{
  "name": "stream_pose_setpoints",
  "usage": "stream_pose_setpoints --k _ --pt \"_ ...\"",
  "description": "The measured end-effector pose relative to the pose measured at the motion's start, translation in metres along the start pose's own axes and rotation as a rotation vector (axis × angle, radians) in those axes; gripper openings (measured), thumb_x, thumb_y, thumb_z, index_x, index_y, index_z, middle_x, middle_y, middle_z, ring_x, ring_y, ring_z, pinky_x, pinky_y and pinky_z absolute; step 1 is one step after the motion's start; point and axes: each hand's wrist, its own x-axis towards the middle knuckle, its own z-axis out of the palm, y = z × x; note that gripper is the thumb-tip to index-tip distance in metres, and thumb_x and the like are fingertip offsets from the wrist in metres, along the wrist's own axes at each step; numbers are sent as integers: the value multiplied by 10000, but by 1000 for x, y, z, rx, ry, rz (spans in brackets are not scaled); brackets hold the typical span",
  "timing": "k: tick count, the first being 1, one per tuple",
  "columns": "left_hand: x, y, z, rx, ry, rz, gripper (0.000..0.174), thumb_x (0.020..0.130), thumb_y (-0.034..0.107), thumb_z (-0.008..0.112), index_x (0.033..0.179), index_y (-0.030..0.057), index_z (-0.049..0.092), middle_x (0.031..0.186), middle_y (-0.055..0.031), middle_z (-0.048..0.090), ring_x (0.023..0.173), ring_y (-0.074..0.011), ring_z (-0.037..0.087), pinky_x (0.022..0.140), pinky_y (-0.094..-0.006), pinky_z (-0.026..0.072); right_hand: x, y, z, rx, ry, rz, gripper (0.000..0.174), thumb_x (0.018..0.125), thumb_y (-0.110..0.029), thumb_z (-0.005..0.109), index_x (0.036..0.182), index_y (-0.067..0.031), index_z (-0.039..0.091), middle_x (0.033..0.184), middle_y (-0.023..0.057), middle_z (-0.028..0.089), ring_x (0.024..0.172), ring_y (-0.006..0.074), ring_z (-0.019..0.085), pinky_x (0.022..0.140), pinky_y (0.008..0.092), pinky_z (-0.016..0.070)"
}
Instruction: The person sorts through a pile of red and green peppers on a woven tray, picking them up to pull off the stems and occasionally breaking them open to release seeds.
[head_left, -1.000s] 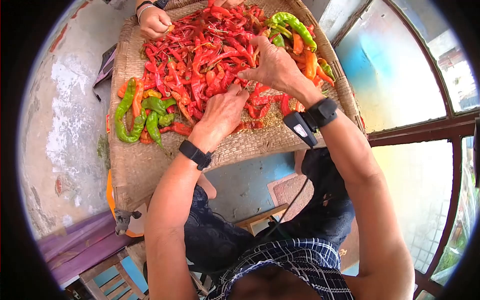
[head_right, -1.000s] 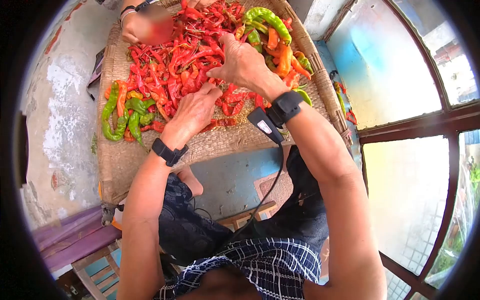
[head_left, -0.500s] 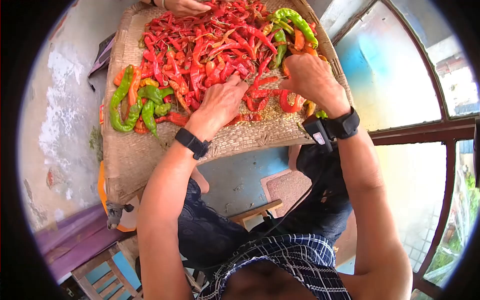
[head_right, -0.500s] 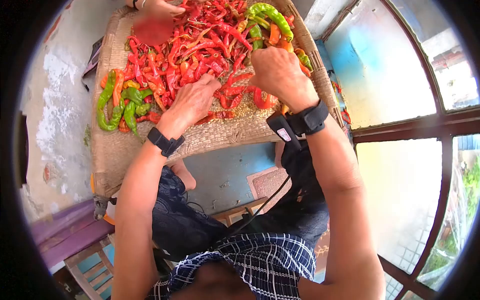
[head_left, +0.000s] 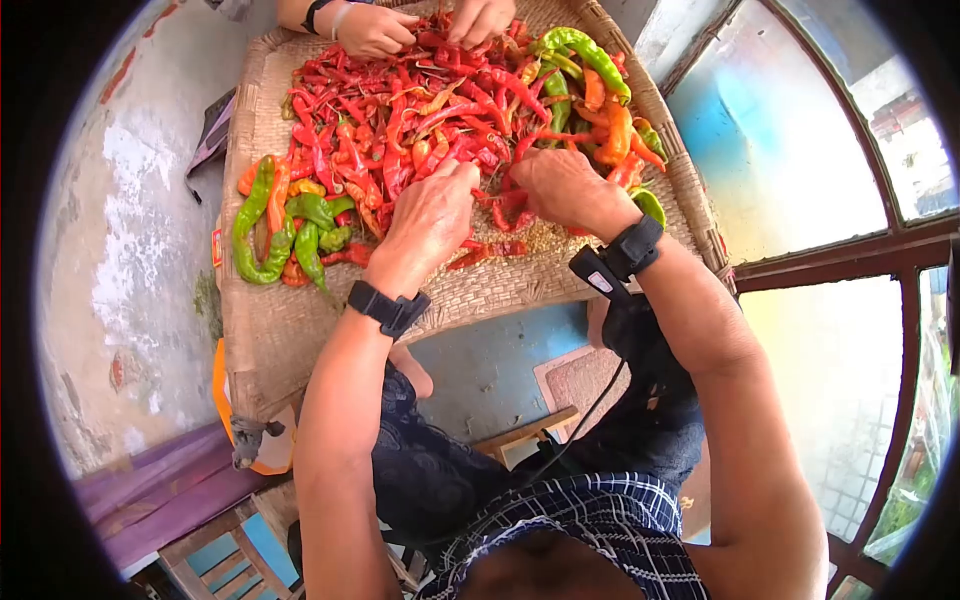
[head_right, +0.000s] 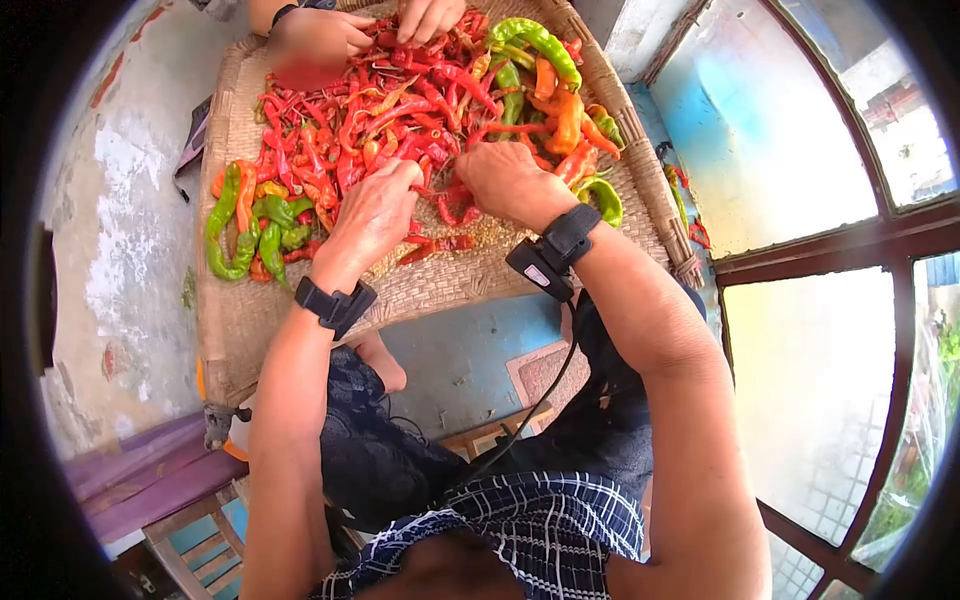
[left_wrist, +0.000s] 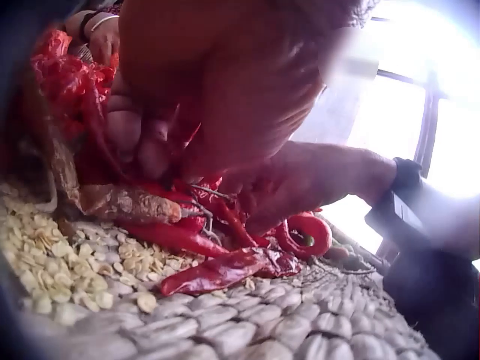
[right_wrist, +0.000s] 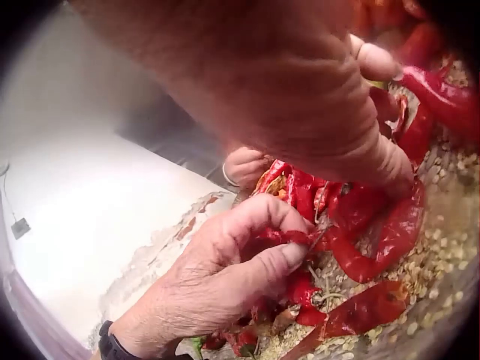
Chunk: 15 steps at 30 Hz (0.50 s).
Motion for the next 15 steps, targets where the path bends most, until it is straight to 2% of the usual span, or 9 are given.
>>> stream_pose_setpoints --k 4,6,8,9,10,12,13,14,15 --pt "2 1 -10 -160 183 33 93 831 59 534 921 39 528 842 -177 568 744 -363 587 652 -423 463 1 2 -2 176 86 -76 127 724 -99 610 834 -37 623 825 162 610 795 336 618 689 418 493" --pt "2 3 -21 -288 205 -180 100 859 87 544 948 40 542 824 -151 587 667 -261 597 608 -375 460 3 7 -14 272 121 -97 132 726 -113 626 827 -29 620 806 167 610 779 331 613 682 408 489" --pt "4 -14 -19 -497 235 -302 125 901 125 534 992 39 539 860 -49 626 598 -86 521 552 -246 442 4 14 -27 416 134 -113 206 725 -186 652 877 -48 640 860 165 644 843 331 625 725 428 498" --pt "3 -12 -26 -675 262 -329 120 911 125 523 994 40 533 861 -38 622 587 -68 502 540 -223 430 0 15 -36 516 98 -96 198 744 -167 657 876 -20 637 787 145 652 736 282 647 670 390 509" --pt "3 -8 -35 -853 287 -354 115 921 126 512 995 40 527 863 -27 619 576 -50 484 528 -200 419 -1 17 -39 517 99 -94 198 744 -167 657 876 -20 637 787 145 652 736 282 647 670 390 509" --pt "2 -7 -44 -1027 366 -434 91 939 143 497 975 67 531 845 -26 606 558 -44 455 505 -186 399 1 23 -41 680 -3 -57 170 783 -153 651 867 -6 643 715 117 653 619 202 638 611 342 507" --pt "1 -6 -47 -1072 374 -462 90 941 151 502 975 73 532 846 -23 603 555 -45 448 505 -182 396 5 25 -38 711 31 -19 226 825 -173 650 976 -7 629 693 65 625 615 123 564 590 302 477" --pt "0 -7 -49 -1117 383 -491 89 943 159 507 975 80 533 848 -19 600 553 -45 442 506 -178 393 9 29 -39 713 31 -20 226 825 -173 650 976 -7 629 693 65 625 615 123 564 590 302 477" --pt "-2 -9 -49 -1115 383 -493 89 943 159 507 975 80 533 848 -19 600 553 -45 442 506 -178 393 13 30 -43 828 179 49 306 836 -217 653 1046 2 609 753 85 639 640 127 579 602 303 485"
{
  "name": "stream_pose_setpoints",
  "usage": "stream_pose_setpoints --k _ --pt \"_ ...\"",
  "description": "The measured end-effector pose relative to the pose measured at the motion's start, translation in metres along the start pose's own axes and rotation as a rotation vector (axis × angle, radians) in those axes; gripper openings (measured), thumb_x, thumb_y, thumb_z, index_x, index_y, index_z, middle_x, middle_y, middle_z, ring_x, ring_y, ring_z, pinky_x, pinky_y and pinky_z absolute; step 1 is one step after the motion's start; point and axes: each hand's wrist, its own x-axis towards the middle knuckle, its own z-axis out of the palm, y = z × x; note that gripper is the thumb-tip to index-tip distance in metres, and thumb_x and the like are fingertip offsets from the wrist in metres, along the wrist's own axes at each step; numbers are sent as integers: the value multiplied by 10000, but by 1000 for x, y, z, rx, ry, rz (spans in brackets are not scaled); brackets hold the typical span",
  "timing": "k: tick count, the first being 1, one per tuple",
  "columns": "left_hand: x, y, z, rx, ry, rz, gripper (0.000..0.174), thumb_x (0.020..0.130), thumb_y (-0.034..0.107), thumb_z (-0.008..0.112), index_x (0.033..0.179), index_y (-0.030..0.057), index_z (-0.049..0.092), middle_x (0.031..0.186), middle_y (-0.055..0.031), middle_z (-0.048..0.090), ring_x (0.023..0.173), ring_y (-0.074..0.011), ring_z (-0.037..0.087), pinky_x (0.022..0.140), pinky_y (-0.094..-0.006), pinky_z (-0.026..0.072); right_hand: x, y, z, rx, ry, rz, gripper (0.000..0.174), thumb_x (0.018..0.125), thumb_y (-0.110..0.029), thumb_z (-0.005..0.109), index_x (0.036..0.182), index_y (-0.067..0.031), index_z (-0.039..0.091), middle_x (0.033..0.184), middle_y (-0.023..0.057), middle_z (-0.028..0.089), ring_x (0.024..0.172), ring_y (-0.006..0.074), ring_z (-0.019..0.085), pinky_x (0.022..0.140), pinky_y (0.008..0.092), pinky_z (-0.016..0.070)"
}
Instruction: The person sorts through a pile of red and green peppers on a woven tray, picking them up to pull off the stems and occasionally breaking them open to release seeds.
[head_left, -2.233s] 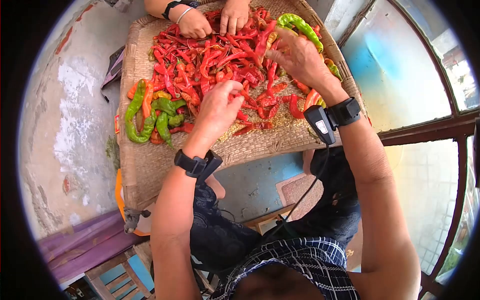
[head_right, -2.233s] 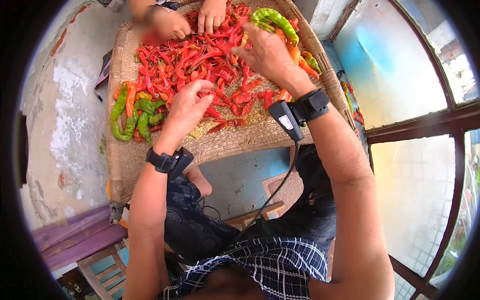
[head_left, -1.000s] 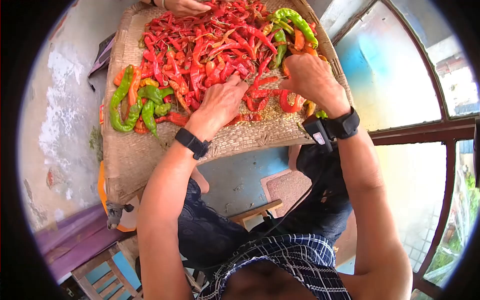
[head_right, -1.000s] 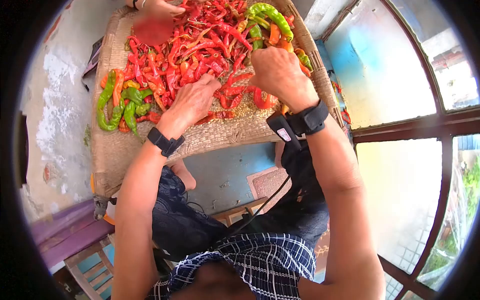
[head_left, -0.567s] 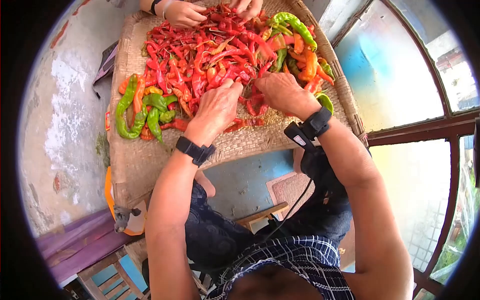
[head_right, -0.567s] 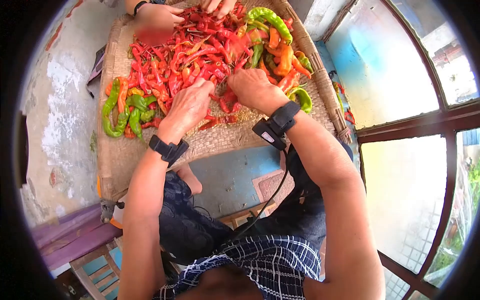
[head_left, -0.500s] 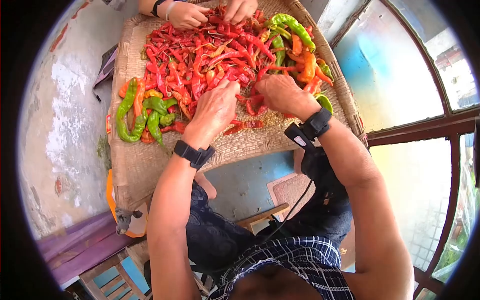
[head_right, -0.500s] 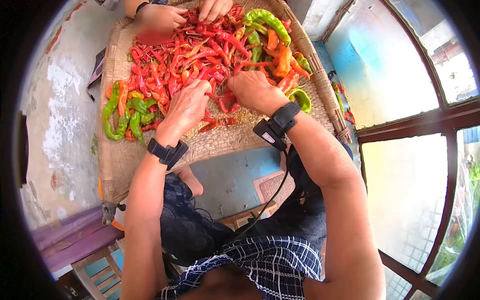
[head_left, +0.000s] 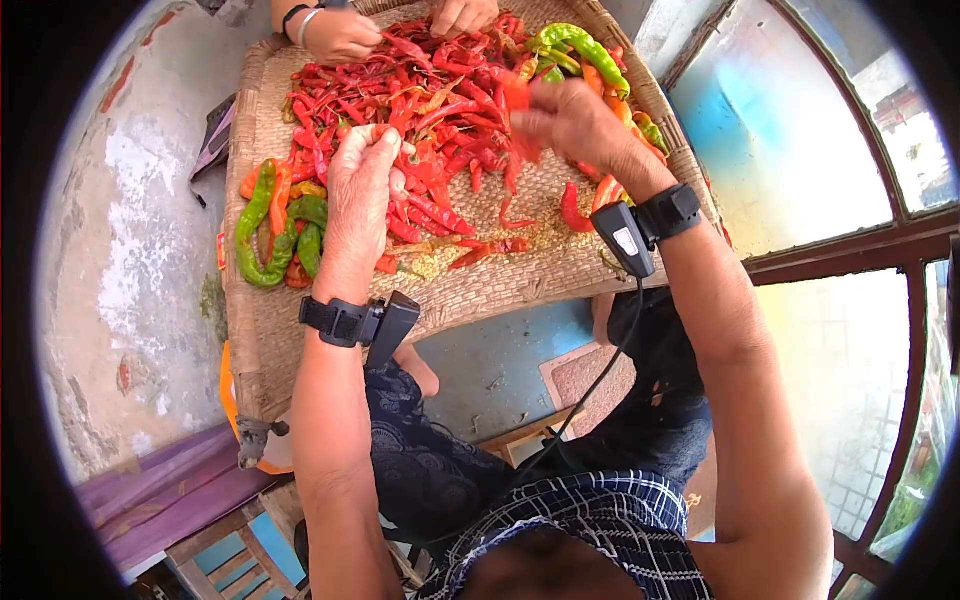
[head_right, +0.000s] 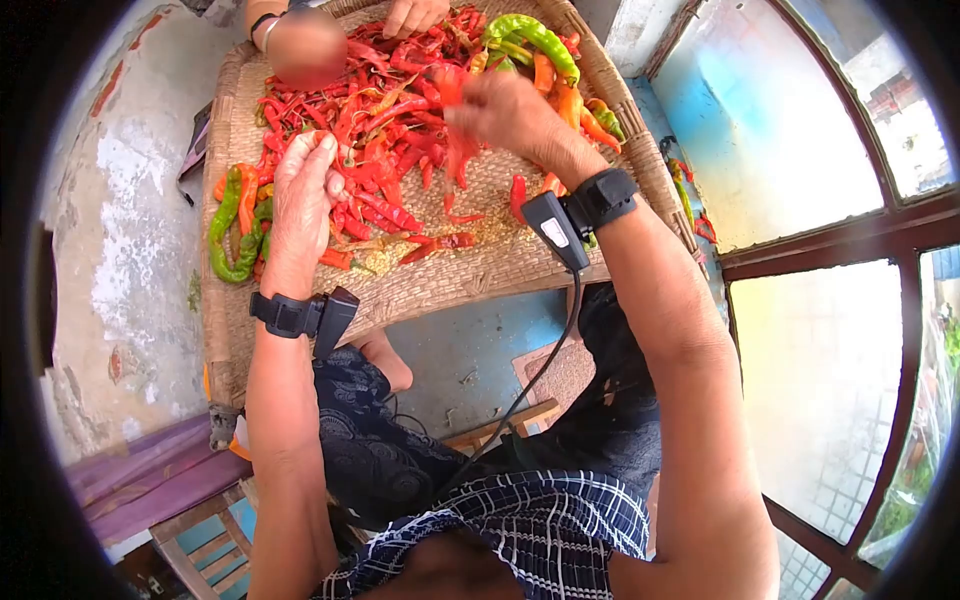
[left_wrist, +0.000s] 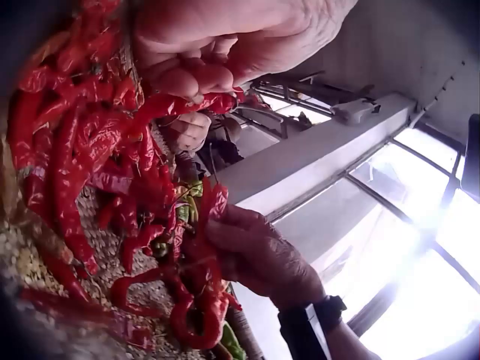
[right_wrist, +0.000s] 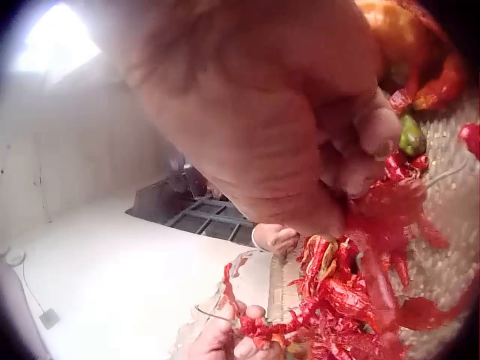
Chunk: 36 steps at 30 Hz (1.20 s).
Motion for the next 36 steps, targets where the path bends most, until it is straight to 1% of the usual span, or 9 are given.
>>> stream_pose_setpoints --k 2,5,7,11,12,23,29,33,36 --pt "1 -5 -4 -165 -75 -42 117 946 180 519 1009 84 542 846 -7 595 561 -50 445 522 -192 403 8 1 1 -84 411 -115 508 863 -345 644 1187 33 542 934 130 658 724 157 617 644 310 506" --pt "-2 -3 -4 -405 -174 -161 158 950 198 522 1058 85 547 845 -3 597 574 -57 456 536 -220 416 7 -10 15 -206 510 -245 536 824 -318 676 1211 18 521 847 198 654 740 277 651 657 362 522" --pt "-2 -5 -5 -426 -229 -189 182 953 195 515 1099 91 542 848 -1 598 578 -66 464 543 -238 422 2 -19 34 -23 264 -369 358 850 -312 656 1030 -4 623 823 144 660 769 236 664 673 347 525" --pt "-5 -7 5 -459 -303 -200 185 954 187 509 1113 95 524 860 -13 594 604 -71 485 542 -222 414 -11 -37 53 232 -229 -88 334 881 -302 628 804 22 607 638 128 580 596 161 559 570 335 462" --pt "-5 -11 5 -423 -267 -229 178 949 192 516 1090 85 529 855 -23 596 606 -73 492 544 -216 420 -13 -35 57 178 -123 -247 338 880 -293 626 764 23 601 581 141 513 537 175 486 531 353 428" --pt "3 -33 -2 88 -93 -229 126 950 175 499 1020 81 546 799 -2 583 535 -44 481 507 -201 448 -20 -15 40 -111 -128 -156 326 883 -303 621 835 19 619 604 92 507 586 140 499 538 333 426" --pt "0 -26 1 -159 -82 -222 136 951 196 505 988 76 557 788 -16 592 570 -48 495 549 -207 463 -3 -12 13 -354 485 -145 525 866 -418 621 1119 40 581 787 161 647 712 208 635 631 332 500" --pt "-3 -25 13 -298 -212 -228 139 954 179 501 1026 68 544 836 -21 584 624 -56 505 606 -214 468 -16 -16 55 -86 48 -238 502 883 -396 604 1120 45 577 891 143 661 747 215 641 685 326 522" --pt "-6 -34 14 -222 -340 -217 146 942 174 533 1054 82 554 847 3 574 711 -74 532 655 -218 463 -22 -21 67 417 -188 22 396 908 -334 589 1057 33 597 808 110 648 662 165 602 635 304 510"
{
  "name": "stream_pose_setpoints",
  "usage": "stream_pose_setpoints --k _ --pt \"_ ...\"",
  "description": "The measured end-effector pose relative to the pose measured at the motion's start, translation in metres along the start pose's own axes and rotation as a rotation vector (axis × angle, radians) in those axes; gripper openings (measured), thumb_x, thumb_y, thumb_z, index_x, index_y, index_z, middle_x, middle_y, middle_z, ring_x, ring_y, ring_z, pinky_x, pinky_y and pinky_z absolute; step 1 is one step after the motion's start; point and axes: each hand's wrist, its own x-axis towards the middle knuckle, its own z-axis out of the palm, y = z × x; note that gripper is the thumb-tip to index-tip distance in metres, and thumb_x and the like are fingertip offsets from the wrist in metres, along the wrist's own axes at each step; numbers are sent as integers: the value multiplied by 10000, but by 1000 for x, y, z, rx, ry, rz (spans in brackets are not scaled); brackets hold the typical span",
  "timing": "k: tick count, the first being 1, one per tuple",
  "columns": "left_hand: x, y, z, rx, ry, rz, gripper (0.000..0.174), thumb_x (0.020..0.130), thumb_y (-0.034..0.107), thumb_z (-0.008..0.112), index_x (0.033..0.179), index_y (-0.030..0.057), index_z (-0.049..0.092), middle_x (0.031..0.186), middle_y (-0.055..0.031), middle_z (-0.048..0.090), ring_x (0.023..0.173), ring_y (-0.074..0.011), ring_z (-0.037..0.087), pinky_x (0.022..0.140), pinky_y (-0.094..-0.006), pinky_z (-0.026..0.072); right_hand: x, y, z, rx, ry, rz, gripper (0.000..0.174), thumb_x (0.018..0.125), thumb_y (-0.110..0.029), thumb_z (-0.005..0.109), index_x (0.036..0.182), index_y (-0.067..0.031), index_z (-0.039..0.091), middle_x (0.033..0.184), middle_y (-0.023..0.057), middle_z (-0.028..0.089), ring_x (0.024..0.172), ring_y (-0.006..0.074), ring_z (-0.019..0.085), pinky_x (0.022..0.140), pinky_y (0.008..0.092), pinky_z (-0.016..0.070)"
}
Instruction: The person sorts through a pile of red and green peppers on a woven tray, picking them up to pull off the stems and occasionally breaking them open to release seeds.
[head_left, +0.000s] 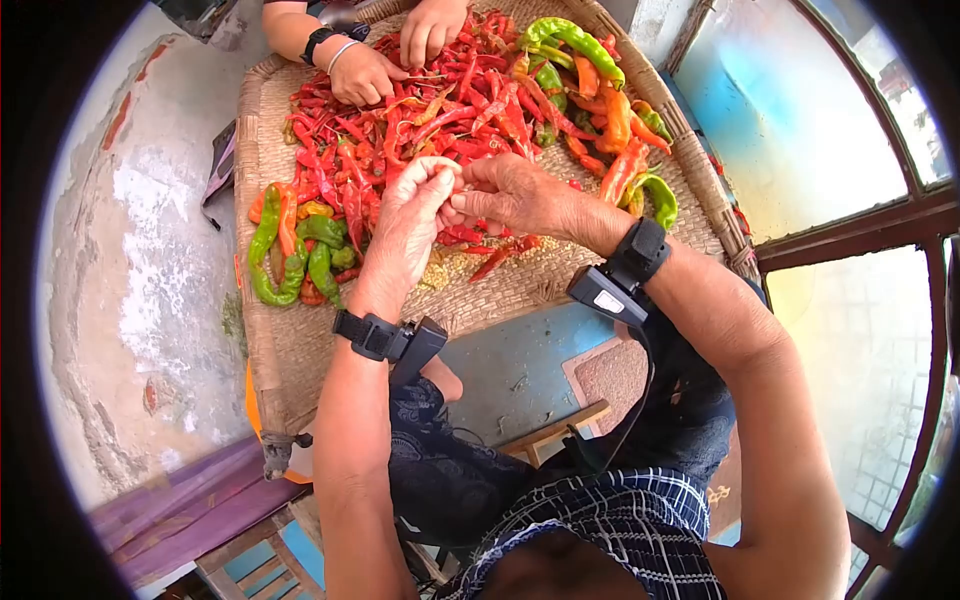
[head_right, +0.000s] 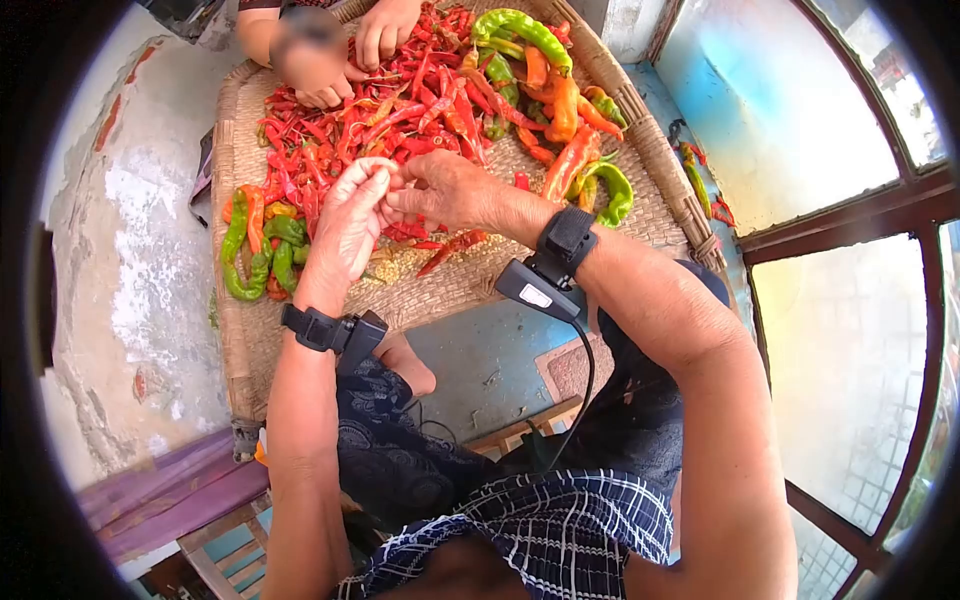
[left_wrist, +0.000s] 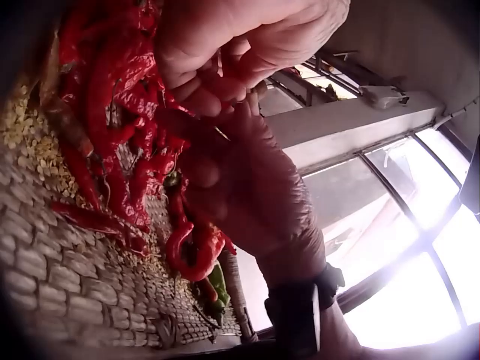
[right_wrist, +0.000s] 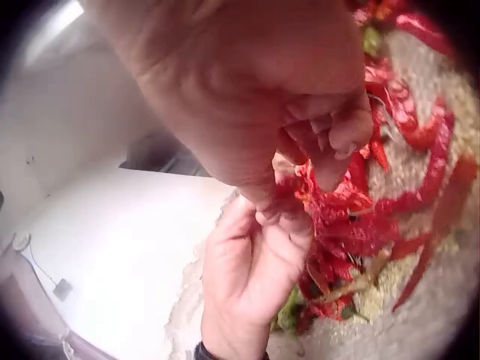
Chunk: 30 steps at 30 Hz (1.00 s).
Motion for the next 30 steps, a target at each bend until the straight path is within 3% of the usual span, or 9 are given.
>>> stream_pose_setpoints --k 3,5,9,11,12,15,21,27,30 --pt "-1 0 -4 252 23 -62 185 933 204 555 1072 82 563 841 12 560 707 -73 535 653 -215 466 1 -1 -5 -19 -32 112 288 882 -278 589 912 4 642 690 97 653 590 165 628 598 338 503" --pt "-3 0 -1 285 73 -51 221 924 216 568 1095 75 569 846 13 563 700 -67 534 648 -211 466 2 -6 -19 -422 -228 85 207 892 -191 574 915 3 641 685 72 629 603 113 573 581 292 489" --pt "10 -10 -9 793 177 186 251 912 181 562 1133 62 570 959 -36 600 751 -109 566 678 -230 474 8 -16 -55 -342 253 -71 258 871 -225 610 1000 -2 625 725 93 645 650 176 630 595 333 501" --pt "12 -14 -6 1177 84 422 272 884 126 555 1146 54 564 1087 -121 591 866 -232 611 770 -317 494 14 -10 -64 -869 736 -264 306 848 -216 633 1073 -13 598 774 132 645 697 274 641 632 373 507" --pt "10 -14 1 1272 47 481 305 849 73 534 1152 50 560 1178 -191 543 1008 -344 581 882 -392 460 18 2 -67 -868 740 -263 306 848 -216 633 1073 -13 598 774 132 645 697 274 641 632 373 507" --pt "8 -14 11 1405 28 259 311 837 57 522 1144 35 565 1199 -210 529 1105 -380 525 942 -419 420 20 19 -59 -865 510 -271 346 789 -226 652 1085 -57 594 833 209 641 807 352 637 700 436 520" --pt "15 -19 -2 1266 31 365 311 855 75 512 1147 -25 552 1192 -192 534 1023 -321 574 858 -402 466 15 21 -41 -751 358 -135 372 749 -226 699 1045 -18 612 831 208 647 813 356 639 713 432 516" --pt "-4 5 21 716 64 152 320 883 78 515 1188 -17 541 1191 -126 549 876 -230 625 768 -316 502 16 0 -34 -86 256 80 372 779 -197 727 1079 -6 618 751 107 658 693 165 631 638 313 510" --pt "-6 3 22 838 -6 271 368 898 35 460 1261 -18 482 1190 -86 503 802 -147 621 659 -261 517 12 -2 -22 -74 348 -312 192 827 -157 679 950 -12 647 696 88 630 622 155 595 584 306 483"
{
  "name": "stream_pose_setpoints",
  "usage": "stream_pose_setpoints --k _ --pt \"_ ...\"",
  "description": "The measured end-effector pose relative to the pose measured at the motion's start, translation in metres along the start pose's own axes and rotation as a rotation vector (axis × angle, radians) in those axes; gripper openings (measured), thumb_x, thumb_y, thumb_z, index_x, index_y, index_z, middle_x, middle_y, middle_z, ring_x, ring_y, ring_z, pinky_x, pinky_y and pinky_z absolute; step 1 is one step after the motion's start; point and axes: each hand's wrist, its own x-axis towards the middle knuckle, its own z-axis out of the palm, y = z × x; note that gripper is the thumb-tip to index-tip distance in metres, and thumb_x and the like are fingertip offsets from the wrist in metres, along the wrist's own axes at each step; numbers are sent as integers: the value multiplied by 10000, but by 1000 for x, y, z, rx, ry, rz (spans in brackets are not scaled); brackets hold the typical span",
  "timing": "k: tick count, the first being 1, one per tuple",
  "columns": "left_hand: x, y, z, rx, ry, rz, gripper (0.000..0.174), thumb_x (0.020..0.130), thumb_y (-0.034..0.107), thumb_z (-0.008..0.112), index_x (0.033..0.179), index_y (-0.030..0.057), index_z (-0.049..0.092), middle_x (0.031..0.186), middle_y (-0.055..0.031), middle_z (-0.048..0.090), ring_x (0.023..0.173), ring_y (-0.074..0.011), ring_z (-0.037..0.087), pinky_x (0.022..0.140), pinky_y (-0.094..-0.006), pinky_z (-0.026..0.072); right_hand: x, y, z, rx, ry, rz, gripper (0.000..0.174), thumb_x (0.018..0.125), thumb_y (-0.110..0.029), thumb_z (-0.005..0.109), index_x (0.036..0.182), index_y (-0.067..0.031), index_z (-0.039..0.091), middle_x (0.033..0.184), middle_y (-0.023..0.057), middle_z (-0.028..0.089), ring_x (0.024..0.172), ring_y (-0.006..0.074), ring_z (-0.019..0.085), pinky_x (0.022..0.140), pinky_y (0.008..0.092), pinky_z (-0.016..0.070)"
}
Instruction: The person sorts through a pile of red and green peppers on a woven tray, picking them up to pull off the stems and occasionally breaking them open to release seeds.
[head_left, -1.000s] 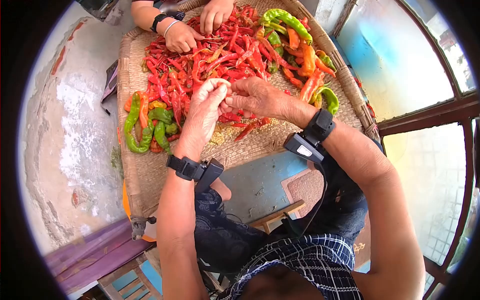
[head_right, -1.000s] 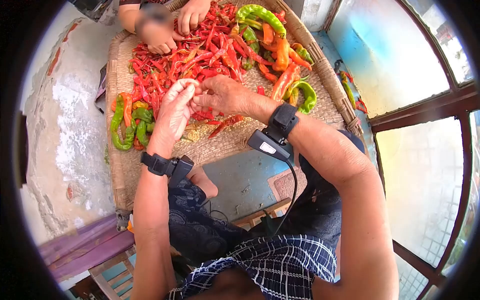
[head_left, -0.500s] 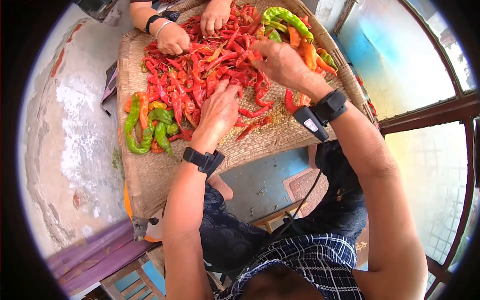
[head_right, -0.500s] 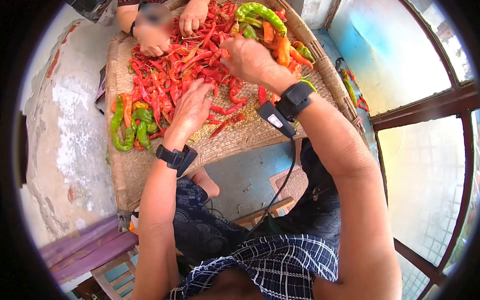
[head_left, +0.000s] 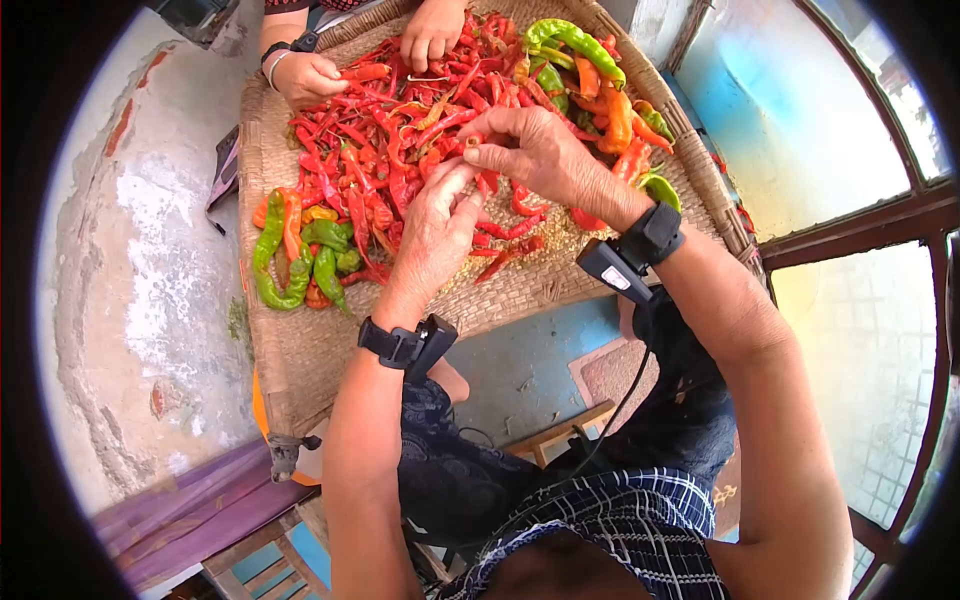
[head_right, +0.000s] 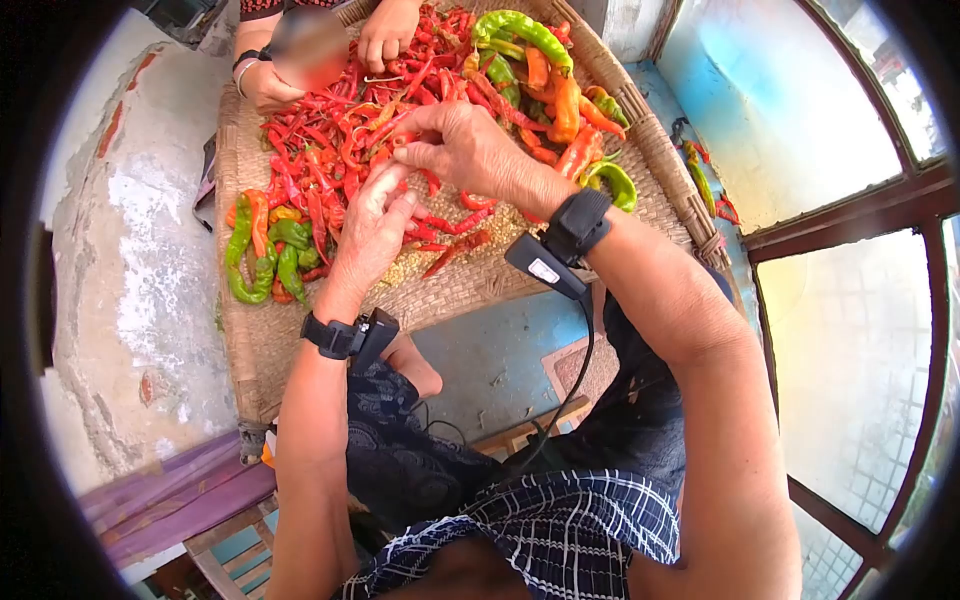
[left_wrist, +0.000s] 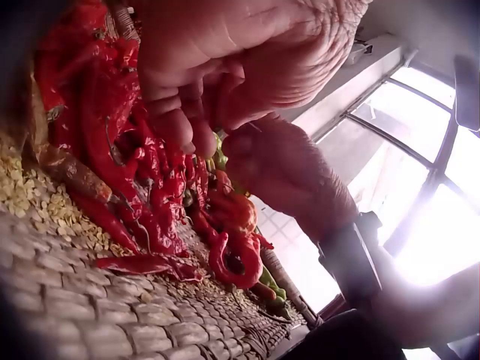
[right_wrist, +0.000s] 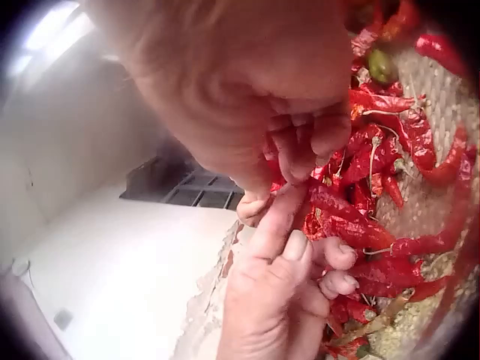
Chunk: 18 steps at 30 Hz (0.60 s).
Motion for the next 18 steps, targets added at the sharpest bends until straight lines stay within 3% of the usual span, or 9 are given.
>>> stream_pose_setpoints --k 3,4,7,10,11,13,15,17,18 --pt "-3 2 3 -36 57 2 300 861 40 510 1154 -13 548 1121 -151 572 811 -238 637 723 -330 495 -6 -12 1 -172 9 -128 153 825 -138 667 879 0 631 668 121 604 601 218 591 571 331 472" --pt "-4 5 3 -36 56 2 300 861 40 510 1154 -13 548 1121 -151 572 811 -238 637 723 -330 495 -7 -19 0 -179 15 -132 140 819 -122 658 820 13 621 671 155 589 606 266 586 567 351 467" --pt "-6 11 4 -77 37 -40 280 855 36 513 1127 -13 557 1112 -157 574 819 -245 634 719 -332 493 -9 -22 -4 -205 13 -95 149 817 -139 663 791 3 627 646 154 584 582 266 580 553 360 464" --pt "-7 7 4 24 43 87 257 857 35 509 1104 -12 564 1076 -141 593 783 -224 635 704 -327 495 -4 -17 -12 -312 -43 -85 170 819 -170 661 782 -7 633 620 153 580 555 267 570 545 367 465" --pt "-8 6 2 -3 12 53 266 877 41 492 1130 -5 561 1094 -116 587 772 -178 624 686 -289 497 0 -15 -16 -311 -43 -84 170 819 -170 661 782 -7 633 620 153 580 555 267 570 545 367 465" --pt "-6 7 -5 -29 -17 21 276 897 48 475 1155 2 558 1112 -90 580 762 -132 614 668 -252 500 12 -7 -28 -368 -49 -83 227 898 -217 607 820 -7 642 591 47 560 580 89 516 547 271 443" --pt "-4 8 -13 14 120 -160 234 858 33 514 1081 14 582 963 -111 622 772 -181 628 693 -310 499 25 -2 -41 -353 91 -16 262 908 -247 587 866 3 653 675 68 623 617 94 558 557 283 464" --pt "-2 -11 -17 149 166 -128 243 848 37 538 1086 30 585 972 -143 613 787 -234 639 695 -341 507 37 12 -46 -395 360 -234 202 845 -220 634 867 -20 623 639 158 589 585 304 590 574 385 483" --pt "-1 -19 -17 363 208 30 271 853 59 541 1122 45 574 1017 -146 606 760 -253 635 691 -357 507 35 14 -44 -394 360 -235 202 845 -220 634 867 -20 623 639 158 589 585 304 590 574 385 483"
